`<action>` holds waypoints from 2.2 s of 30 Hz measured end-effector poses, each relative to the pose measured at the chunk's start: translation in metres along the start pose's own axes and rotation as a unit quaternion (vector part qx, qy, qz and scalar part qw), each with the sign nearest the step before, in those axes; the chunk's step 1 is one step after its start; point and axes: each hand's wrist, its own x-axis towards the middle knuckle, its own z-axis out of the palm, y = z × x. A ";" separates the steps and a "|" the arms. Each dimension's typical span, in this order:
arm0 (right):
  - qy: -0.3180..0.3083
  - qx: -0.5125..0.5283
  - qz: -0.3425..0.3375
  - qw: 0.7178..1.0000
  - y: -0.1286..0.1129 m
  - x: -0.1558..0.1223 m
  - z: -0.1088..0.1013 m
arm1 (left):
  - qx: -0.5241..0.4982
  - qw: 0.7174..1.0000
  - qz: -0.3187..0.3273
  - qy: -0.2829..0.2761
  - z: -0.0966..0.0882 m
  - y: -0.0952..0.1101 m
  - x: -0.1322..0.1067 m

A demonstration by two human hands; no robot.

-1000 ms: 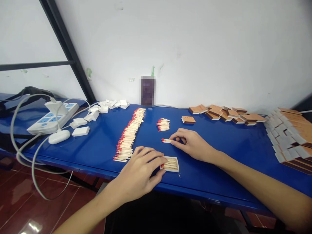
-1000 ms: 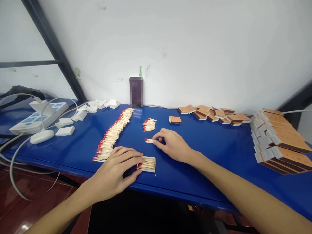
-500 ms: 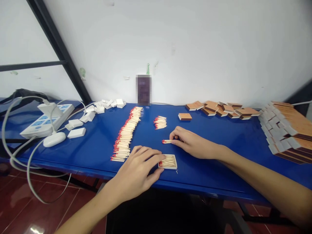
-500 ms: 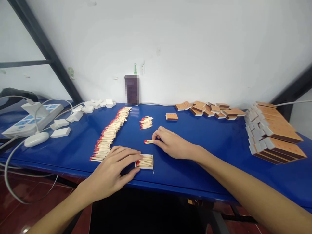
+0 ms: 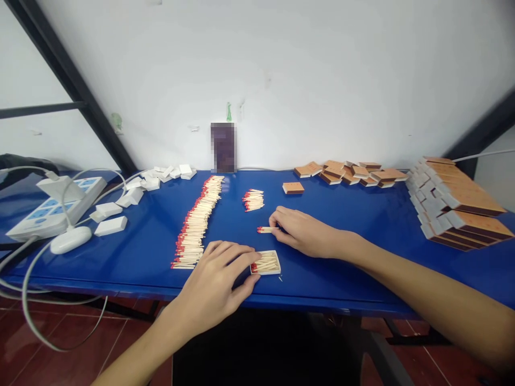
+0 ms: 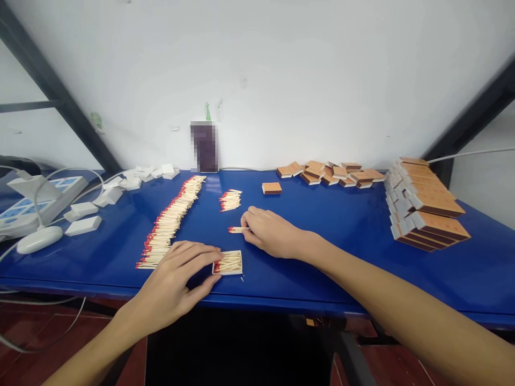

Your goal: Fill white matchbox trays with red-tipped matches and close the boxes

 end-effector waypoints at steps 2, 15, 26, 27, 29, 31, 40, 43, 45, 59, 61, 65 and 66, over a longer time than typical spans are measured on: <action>-0.003 -0.011 -0.005 1.000 0.001 0.000 0.000 | 0.003 1.000 -0.001 0.003 0.000 0.000 0.000; 0.004 -0.089 -0.038 0.995 -0.003 0.001 0.003 | -0.001 1.000 -0.005 0.005 0.000 0.001 0.000; 0.021 -0.065 -0.037 0.997 -0.007 0.002 0.000 | 0.014 0.999 -0.040 0.028 0.000 0.001 0.000; 0.022 -0.048 -0.039 0.998 -0.008 0.001 -0.002 | 0.015 0.998 -0.047 0.031 0.000 0.000 0.000; 0.024 -0.011 -0.049 0.998 -0.013 0.000 -0.005 | 0.013 0.997 -0.063 0.035 0.001 0.000 -0.001; 0.014 0.012 -0.064 0.998 -0.019 -0.001 -0.008 | 0.006 0.996 -0.076 0.038 0.002 0.000 -0.001; -0.027 0.045 -0.111 0.992 -0.032 -0.006 -0.005 | -0.018 0.998 -0.056 0.035 0.002 0.000 -0.001; -0.026 0.066 -0.112 0.991 -0.034 -0.007 -0.004 | -0.019 0.998 -0.053 0.041 0.002 0.000 0.000; -0.028 0.078 -0.117 0.990 -0.036 -0.008 -0.004 | -0.020 0.998 -0.051 0.040 0.002 0.000 0.000; 0.062 0.097 -0.059 0.992 -0.016 -0.001 0.000 | -0.028 0.998 -0.051 -0.003 -0.002 0.001 -0.001; 0.057 0.082 -0.055 0.993 -0.013 0.000 0.001 | -0.019 0.999 -0.047 -0.016 -0.003 0.001 -0.002; 0.046 0.066 -0.058 0.995 -0.013 0.000 0.003 | -0.011 0.999 -0.046 -0.026 -0.004 0.001 -0.002; 0.041 0.067 -0.060 0.995 -0.013 0.001 0.003 | -0.012 0.998 -0.047 -0.027 -0.004 0.001 -0.001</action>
